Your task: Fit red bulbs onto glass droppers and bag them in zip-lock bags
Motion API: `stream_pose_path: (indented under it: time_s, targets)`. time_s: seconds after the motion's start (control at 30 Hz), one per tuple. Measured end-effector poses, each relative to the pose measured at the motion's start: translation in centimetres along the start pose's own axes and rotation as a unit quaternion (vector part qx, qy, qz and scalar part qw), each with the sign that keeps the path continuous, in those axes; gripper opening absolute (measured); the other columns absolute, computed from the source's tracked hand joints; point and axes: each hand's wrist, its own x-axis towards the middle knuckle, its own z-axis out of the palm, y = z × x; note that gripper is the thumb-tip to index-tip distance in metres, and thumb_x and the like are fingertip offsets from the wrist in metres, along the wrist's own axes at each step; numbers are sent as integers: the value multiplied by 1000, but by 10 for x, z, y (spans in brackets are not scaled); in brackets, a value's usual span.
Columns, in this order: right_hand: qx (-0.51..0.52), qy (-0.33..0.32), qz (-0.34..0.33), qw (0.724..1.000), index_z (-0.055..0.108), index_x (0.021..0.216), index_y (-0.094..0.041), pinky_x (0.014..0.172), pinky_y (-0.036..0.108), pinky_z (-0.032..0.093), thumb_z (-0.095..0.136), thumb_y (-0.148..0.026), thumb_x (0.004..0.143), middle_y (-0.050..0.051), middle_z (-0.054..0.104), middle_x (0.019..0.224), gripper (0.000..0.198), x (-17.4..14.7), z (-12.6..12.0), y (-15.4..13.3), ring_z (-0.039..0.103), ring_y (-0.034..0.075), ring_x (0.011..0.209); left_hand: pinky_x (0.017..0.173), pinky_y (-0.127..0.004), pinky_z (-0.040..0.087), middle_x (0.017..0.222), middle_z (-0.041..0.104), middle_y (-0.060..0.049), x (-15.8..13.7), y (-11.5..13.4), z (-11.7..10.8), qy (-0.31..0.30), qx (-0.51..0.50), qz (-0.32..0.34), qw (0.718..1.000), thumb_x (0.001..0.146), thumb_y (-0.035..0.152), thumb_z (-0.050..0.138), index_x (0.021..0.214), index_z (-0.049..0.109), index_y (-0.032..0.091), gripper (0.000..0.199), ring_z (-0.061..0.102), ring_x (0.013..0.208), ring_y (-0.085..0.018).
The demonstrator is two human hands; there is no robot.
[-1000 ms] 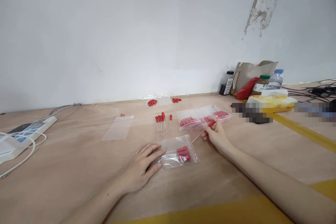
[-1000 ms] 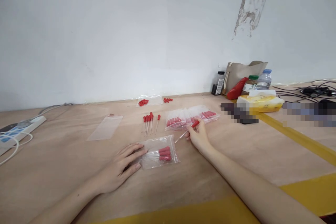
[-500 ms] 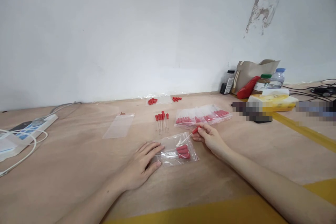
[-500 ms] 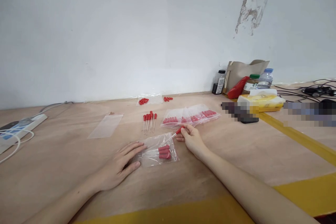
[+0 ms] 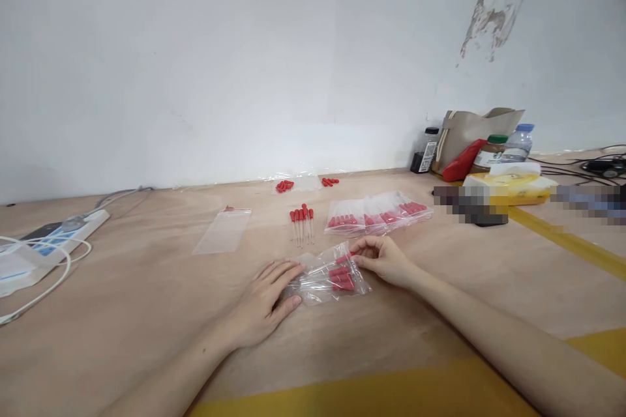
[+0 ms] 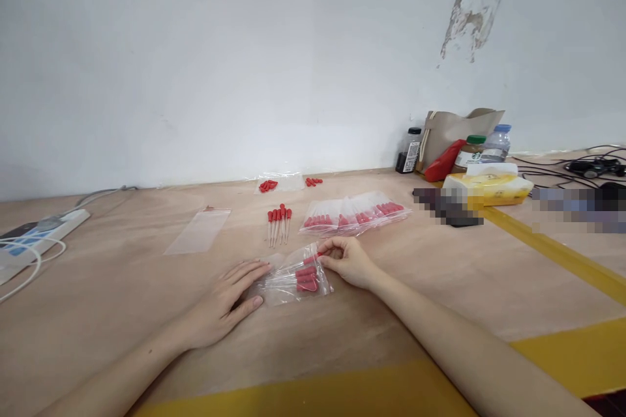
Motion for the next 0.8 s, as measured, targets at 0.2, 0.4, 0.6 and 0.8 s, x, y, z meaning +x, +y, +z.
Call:
stream_pose_path:
  time_s: [0.2, 0.4, 0.6, 0.8]
  targets:
    - [-39, -85, -33, 995, 55, 72, -15, 46, 19, 31, 66, -32, 63, -5, 48, 56, 22, 1, -8, -4, 39, 6, 48, 102, -42, 28, 132, 40, -3, 1, 0, 0, -1, -5, 2, 1000, 90, 35, 37, 131, 32, 26, 43, 33, 122, -21]
    - [24, -88, -18, 996, 56, 73, -14, 57, 22, 40, 63, -37, 66, 0, 58, 66, 25, 6, -4, 1, 52, 10, 59, 102, -41, 28, 132, 41, -3, 1, -1, 0, -1, -4, -2, 1000, 89, 36, 38, 131, 32, 26, 44, 33, 122, -21]
    - [-75, 30, -21, 996, 60, 64, -14, 53, 23, 42, 63, -33, 65, 2, 62, 62, 20, 9, 11, 9, 54, 12, 57, 102, -43, 28, 133, 40, -3, 1, 0, -1, -1, -6, -2, 1000, 89, 36, 38, 131, 32, 26, 44, 34, 122, -22]
    - [-104, -75, -59, 990, 66, 79, -16, 57, 24, 42, 51, -24, 72, 2, 65, 71, 18, 5, -1, 7, 55, 13, 62, 101, -42, 29, 132, 41, -3, 1, 0, -1, -5, 2, 1, 1000, 90, 35, 36, 130, 34, 27, 41, 34, 121, -21]
